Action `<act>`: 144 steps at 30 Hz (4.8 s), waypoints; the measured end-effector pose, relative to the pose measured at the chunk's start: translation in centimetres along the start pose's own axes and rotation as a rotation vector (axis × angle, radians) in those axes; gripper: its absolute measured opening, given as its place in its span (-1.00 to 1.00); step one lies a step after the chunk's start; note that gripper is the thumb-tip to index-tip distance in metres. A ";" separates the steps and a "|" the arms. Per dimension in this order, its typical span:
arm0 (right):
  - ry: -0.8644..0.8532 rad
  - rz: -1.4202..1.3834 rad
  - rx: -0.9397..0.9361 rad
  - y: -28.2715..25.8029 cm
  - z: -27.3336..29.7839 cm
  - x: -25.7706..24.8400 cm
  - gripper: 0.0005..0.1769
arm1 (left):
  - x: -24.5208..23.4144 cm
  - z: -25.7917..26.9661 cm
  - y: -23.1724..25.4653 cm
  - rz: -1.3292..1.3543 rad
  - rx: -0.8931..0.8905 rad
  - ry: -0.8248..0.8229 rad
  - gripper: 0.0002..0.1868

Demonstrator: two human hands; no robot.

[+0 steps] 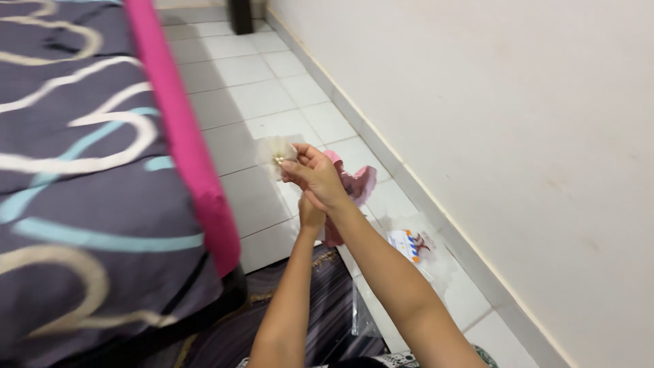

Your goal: The person unboxes a package by hand, removing a flower accessory, a small box, and a black garment. They place the accessory and box into a vanity drawer, then carry the garment through the house to a laundry basket.

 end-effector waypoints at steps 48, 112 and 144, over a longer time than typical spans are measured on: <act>0.728 1.116 0.173 -6.3 21.9 -39.6 -0.60 | 3.9 3.8 0.7 -0.091 0.122 0.011 -0.67; 1.100 1.557 0.686 9.7 22.9 -44.4 -0.38 | -8.3 3.4 -12.1 0.070 -0.188 0.257 -0.67; 1.065 0.393 0.047 5.3 22.6 -45.5 -0.63 | 0.4 3.9 -10.7 -0.051 -0.036 0.099 -0.58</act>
Point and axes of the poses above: each hand's wrist, its own z-axis away from the middle knuckle, its own x-axis out of the palm, y = z × x, the point moved 2 cm from there along -z, towards the middle knuckle, and after that the axes turned 2 degrees about -x, right-handed, at the moved point
